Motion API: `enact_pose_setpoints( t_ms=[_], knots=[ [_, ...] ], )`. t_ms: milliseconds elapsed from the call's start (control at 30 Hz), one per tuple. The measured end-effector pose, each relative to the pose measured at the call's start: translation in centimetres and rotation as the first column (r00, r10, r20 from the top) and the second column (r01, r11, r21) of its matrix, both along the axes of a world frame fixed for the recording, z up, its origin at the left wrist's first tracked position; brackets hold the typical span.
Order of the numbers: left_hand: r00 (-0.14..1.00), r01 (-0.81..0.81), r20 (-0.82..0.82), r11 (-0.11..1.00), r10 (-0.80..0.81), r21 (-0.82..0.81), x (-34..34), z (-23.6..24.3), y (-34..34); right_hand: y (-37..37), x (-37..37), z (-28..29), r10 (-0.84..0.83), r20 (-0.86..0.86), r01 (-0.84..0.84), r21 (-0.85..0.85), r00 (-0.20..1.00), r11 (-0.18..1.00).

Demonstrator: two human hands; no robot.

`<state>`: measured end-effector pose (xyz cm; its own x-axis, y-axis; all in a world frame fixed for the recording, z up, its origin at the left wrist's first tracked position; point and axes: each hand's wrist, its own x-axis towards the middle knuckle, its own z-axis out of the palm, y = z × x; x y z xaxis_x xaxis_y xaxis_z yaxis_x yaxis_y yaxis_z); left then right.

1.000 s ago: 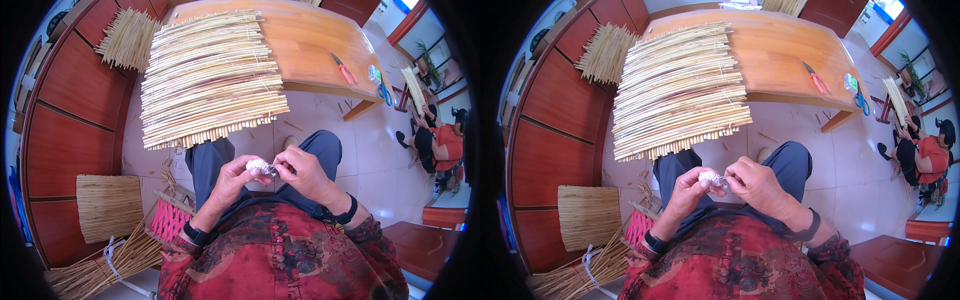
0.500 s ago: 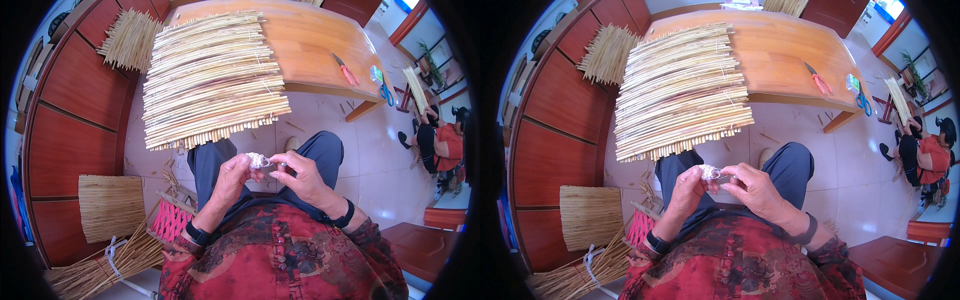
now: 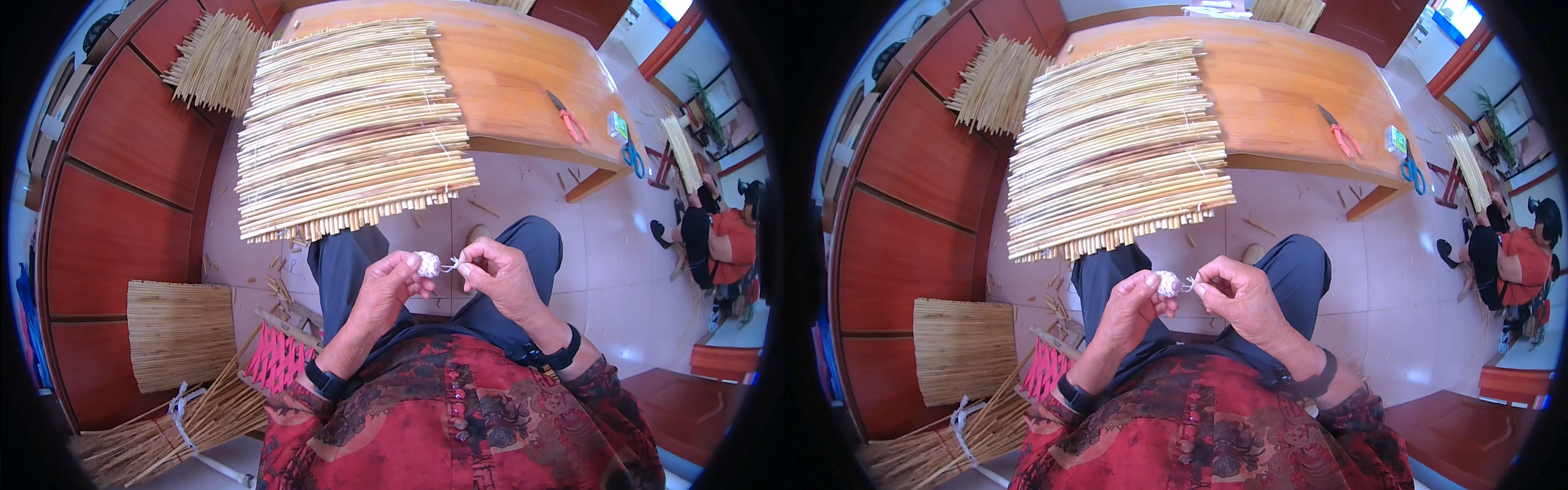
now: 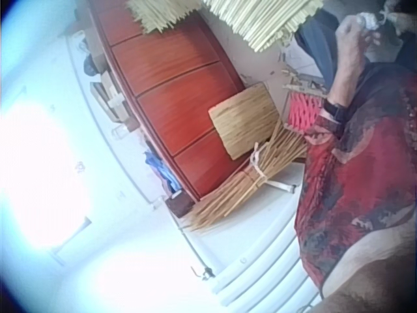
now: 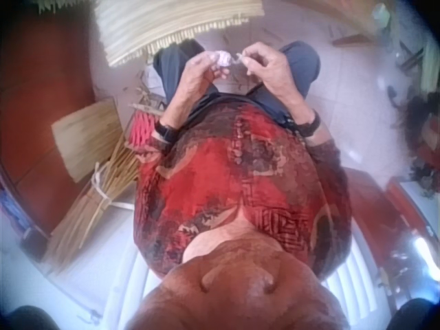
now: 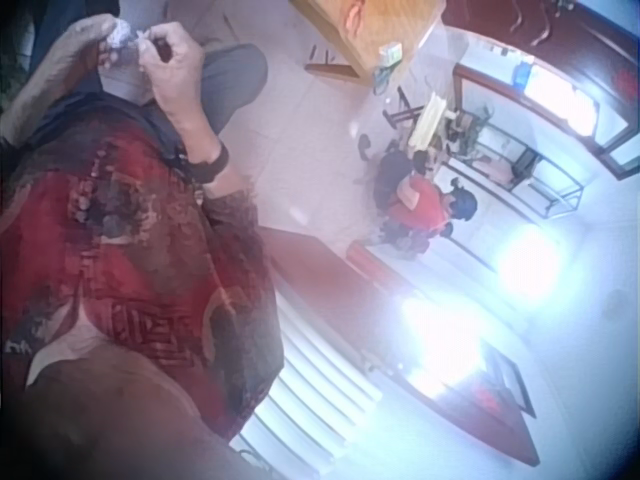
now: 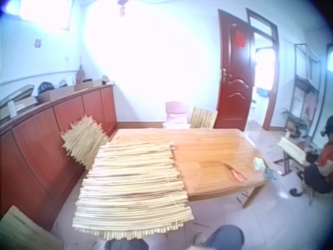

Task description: The person is assembling a straw mat by weaving or threading straw stalks together, then using shears and scissors to trim the edges and secure the structure with thread.

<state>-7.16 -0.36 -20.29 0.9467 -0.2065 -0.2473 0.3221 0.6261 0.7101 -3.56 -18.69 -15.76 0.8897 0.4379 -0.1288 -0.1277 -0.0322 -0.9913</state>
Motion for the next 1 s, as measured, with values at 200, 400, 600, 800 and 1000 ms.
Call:
enact_pose_setpoints(
  t_ms=[200, 400, 600, 800, 1000],
  knots=[
    [0.995, 0.069, 0.088, 0.983, -0.054, -0.169, 0.0, 0.8, -0.2, -0.5, 0.4, -0.5, -0.052, 0.018, 0.052, -0.03, 0.999, 0.998],
    [0.985, 0.093, 0.162, 0.967, -0.055, -0.236, 0.0, 1.1, -0.2, -1.1, 1.1, -0.2, -0.12, 0.075, 0.123, -0.029, 0.99, 0.992],
    [0.968, 0.22, 0.177, 0.942, -0.179, -0.254, 0.1, 1.4, -0.9, 0.6, -0.8, 1.6, 0.079, 0.385, -0.015, -0.168, 0.92, 0.986],
    [0.962, 0.26, 0.118, 0.958, -0.247, -0.117, -0.1, 1.0, -0.1, -1.1, 0.0, 0.4, -0.116, 0.102, 0.128, -0.116, 0.988, 0.985],
    [0.993, 0.1, 0.077, 0.969, -0.085, -0.226, 0.0, 1.0, -0.9, 0.1, -0.8, 1.9, 0.225, 0.451, -0.06, -0.351, 0.864, 0.934]
  ],
)
